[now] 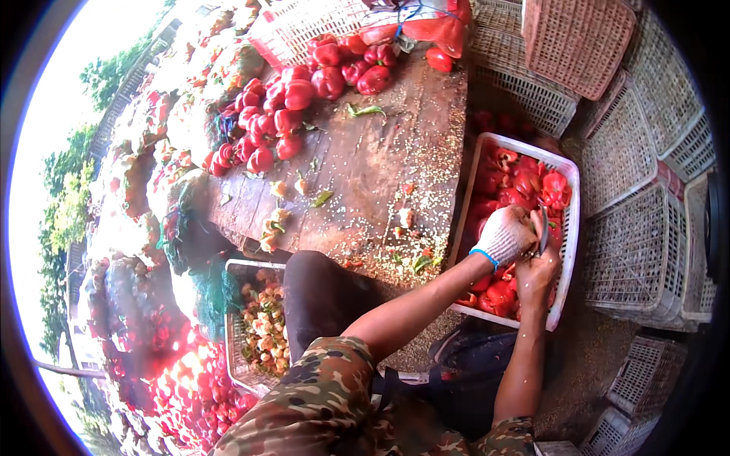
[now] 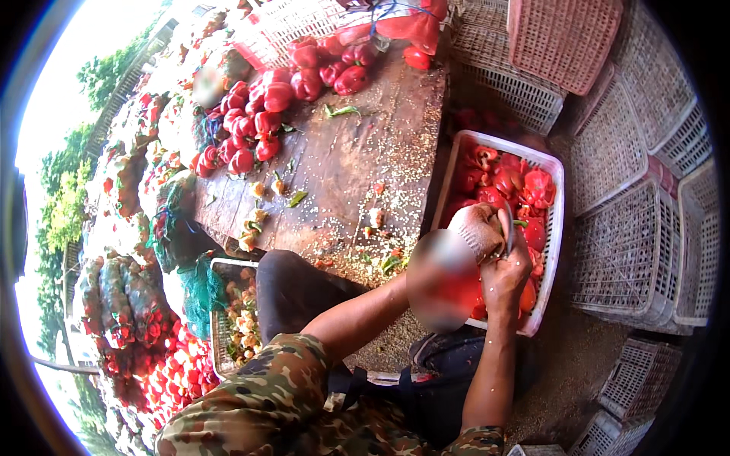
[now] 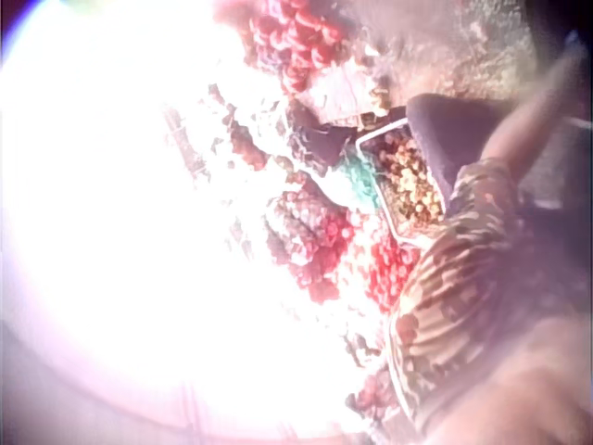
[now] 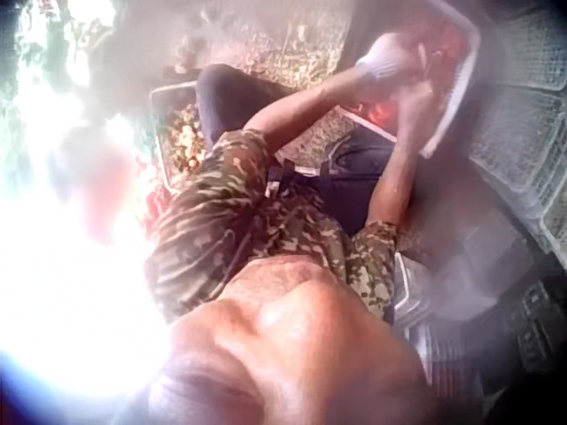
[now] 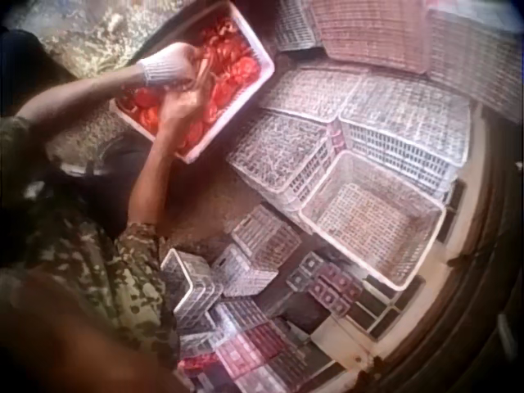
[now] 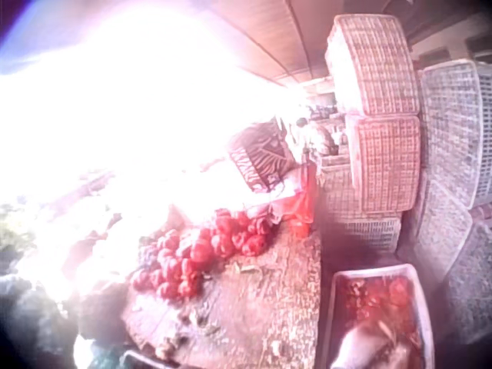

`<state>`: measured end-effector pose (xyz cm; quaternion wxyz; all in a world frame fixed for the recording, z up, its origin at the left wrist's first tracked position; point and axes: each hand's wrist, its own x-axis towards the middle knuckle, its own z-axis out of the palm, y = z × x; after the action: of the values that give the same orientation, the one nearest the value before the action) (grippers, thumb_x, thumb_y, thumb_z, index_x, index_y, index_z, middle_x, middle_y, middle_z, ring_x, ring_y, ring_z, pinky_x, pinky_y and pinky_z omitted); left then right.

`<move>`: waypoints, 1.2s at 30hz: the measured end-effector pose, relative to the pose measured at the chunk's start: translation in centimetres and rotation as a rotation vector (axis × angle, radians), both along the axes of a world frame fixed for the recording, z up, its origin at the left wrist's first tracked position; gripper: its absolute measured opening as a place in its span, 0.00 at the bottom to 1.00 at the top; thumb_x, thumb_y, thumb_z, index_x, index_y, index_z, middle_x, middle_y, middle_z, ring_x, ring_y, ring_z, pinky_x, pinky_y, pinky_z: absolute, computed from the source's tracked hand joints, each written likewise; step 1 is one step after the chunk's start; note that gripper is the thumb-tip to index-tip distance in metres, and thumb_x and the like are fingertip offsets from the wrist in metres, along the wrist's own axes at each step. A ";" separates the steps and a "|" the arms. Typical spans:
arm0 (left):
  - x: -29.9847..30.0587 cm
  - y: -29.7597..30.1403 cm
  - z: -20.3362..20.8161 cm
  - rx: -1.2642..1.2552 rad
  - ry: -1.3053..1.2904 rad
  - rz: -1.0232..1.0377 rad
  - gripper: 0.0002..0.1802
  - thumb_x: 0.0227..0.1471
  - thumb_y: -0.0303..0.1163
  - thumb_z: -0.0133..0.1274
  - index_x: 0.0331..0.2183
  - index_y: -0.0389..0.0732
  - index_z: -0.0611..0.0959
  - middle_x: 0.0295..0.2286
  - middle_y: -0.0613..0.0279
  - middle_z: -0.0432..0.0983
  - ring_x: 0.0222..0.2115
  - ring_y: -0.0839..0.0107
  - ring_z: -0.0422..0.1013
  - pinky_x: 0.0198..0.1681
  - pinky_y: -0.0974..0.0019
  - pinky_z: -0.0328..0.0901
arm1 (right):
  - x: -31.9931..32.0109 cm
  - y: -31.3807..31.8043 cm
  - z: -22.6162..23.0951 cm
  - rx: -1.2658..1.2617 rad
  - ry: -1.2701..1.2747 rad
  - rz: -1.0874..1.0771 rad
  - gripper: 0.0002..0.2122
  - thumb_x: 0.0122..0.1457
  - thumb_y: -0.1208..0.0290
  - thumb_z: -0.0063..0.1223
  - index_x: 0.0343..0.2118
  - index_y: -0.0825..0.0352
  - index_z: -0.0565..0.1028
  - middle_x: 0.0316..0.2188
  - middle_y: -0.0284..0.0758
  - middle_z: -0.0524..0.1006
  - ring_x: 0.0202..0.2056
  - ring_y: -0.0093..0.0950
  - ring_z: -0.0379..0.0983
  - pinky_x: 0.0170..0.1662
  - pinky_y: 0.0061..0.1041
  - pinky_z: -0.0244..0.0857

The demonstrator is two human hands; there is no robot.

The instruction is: The person removes the stems and seeds from red bell peppers using a curved knife and places the cleaned peppers into a plastic crate.

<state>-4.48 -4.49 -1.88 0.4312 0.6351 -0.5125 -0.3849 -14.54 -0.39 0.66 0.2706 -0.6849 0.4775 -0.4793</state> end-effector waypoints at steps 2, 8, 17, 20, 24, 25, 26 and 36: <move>3.5 0.0 -1.7 0.008 0.178 0.007 0.08 0.36 0.27 0.57 0.25 0.34 0.82 0.18 0.44 0.75 0.22 0.56 0.77 0.27 0.58 0.70 | 2.0 0.3 0.3 0.021 -0.039 0.196 0.28 0.52 0.85 0.58 0.58 0.71 0.69 0.52 0.47 0.76 0.52 0.39 0.75 0.56 0.34 0.67; 17.9 1.8 1.8 0.372 0.305 -0.057 0.19 0.33 0.17 0.56 0.35 0.29 0.83 0.20 0.59 0.77 0.20 0.70 0.74 0.23 0.68 0.69 | 4.1 0.9 -0.9 0.234 -0.018 0.263 0.25 0.55 0.81 0.60 0.57 0.71 0.70 0.44 0.47 0.79 0.22 0.25 0.70 0.29 0.25 0.69; 41.5 -0.9 1.4 0.044 -0.893 0.103 0.17 0.29 0.26 0.64 0.30 0.38 0.86 0.30 0.55 0.82 0.33 0.59 0.79 0.38 0.62 0.73 | 3.8 1.2 -1.4 0.314 0.228 0.286 0.23 0.54 0.79 0.61 0.54 0.70 0.72 0.47 0.49 0.78 0.32 0.36 0.78 0.33 0.28 0.73; 41.8 -9.4 2.0 -0.153 -0.995 0.159 0.17 0.31 0.33 0.65 0.30 0.41 0.87 0.34 0.54 0.81 0.37 0.55 0.77 0.41 0.57 0.72 | 3.5 1.0 -1.7 0.359 0.268 0.279 0.22 0.53 0.80 0.62 0.53 0.72 0.73 0.46 0.50 0.78 0.32 0.38 0.79 0.33 0.29 0.74; 41.5 -20.8 -1.0 -0.131 -1.152 0.240 0.20 0.36 0.35 0.62 0.37 0.43 0.87 0.40 0.54 0.80 0.43 0.52 0.75 0.46 0.52 0.70 | 4.1 0.2 -3.4 0.378 0.285 0.316 0.21 0.51 0.79 0.62 0.50 0.74 0.73 0.44 0.51 0.78 0.34 0.41 0.80 0.33 0.29 0.75; 40.9 -22.9 -2.2 -0.114 -1.197 0.287 0.20 0.38 0.39 0.61 0.37 0.43 0.87 0.41 0.51 0.78 0.44 0.50 0.74 0.46 0.51 0.70 | 4.3 0.1 -3.2 0.399 0.297 0.313 0.21 0.51 0.79 0.63 0.50 0.74 0.74 0.44 0.51 0.78 0.35 0.41 0.80 0.33 0.30 0.75; 40.5 -24.8 -3.2 -0.093 -1.243 0.338 0.20 0.41 0.42 0.60 0.38 0.43 0.87 0.42 0.48 0.77 0.45 0.48 0.74 0.46 0.49 0.70 | 4.5 -0.1 -3.0 0.421 0.307 0.315 0.21 0.51 0.79 0.63 0.50 0.74 0.74 0.44 0.51 0.78 0.35 0.42 0.80 0.33 0.30 0.75; 38.3 -31.8 -5.0 0.039 -1.271 0.348 0.27 0.52 0.50 0.49 0.42 0.36 0.83 0.47 0.46 0.74 0.48 0.47 0.71 0.53 0.48 0.62 | 4.6 -0.5 -3.1 0.392 0.277 0.338 0.20 0.52 0.79 0.64 0.49 0.75 0.75 0.43 0.52 0.79 0.29 0.36 0.81 0.30 0.27 0.77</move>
<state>33.80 -36.30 -6.87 0.0891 0.8199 -0.5500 0.1314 -9.96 -0.84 -2.45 0.4060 -0.7481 0.4727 -0.2281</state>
